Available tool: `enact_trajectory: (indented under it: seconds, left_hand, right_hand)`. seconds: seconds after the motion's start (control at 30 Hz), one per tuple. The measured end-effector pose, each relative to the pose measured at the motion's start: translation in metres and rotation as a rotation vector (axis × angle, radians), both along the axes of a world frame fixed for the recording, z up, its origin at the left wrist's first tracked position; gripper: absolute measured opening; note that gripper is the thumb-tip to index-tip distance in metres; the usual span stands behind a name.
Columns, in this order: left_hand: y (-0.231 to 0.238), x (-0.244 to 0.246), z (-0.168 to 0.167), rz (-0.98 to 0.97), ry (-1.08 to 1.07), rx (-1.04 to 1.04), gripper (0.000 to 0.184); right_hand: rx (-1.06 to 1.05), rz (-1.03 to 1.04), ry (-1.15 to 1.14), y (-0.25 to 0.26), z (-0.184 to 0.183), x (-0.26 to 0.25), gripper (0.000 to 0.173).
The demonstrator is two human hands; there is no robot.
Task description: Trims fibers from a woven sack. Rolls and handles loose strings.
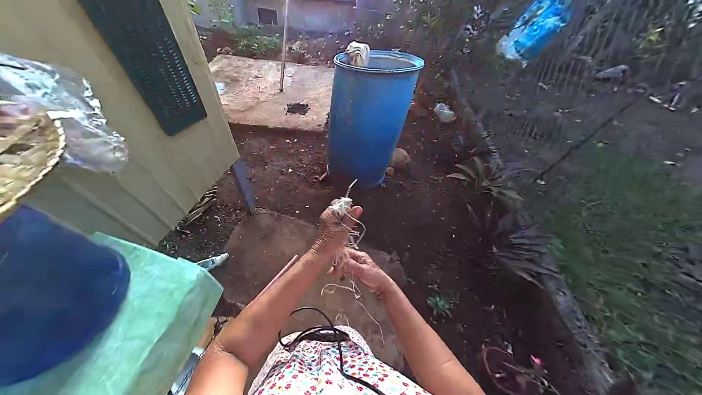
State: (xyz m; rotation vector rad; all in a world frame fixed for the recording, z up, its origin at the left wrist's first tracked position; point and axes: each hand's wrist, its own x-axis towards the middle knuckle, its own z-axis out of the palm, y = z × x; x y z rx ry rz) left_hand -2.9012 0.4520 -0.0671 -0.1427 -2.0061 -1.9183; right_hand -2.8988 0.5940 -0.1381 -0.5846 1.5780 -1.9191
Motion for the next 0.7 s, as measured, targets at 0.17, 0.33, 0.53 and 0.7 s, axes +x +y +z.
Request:
enact_trajectory:
  seconds: [0.17,0.33,0.53,0.7]
  left_hand:
    - [-0.046,-0.114,-0.032,0.153,-0.099,-0.251,0.043]
    - [-0.06,-0.222,-0.039,-0.357,-0.392,-0.865,0.055]
    - [-0.086,-0.316,-0.041,-0.371,-0.387,-0.784,0.038]
    - [-0.11,-0.377,-0.073,-0.036,-0.282,0.171,0.017]
  right_hand:
    - [0.159,0.225,0.014,0.002,-0.018,-0.135,0.014]
    - [0.283,0.261,0.055,0.005,-0.001,-0.281,0.015]
    - [0.366,0.334,0.108,-0.022,0.016,-0.408,0.011]
    - [0.258,0.266,0.014,-0.054,-0.001,-0.477,0.015]
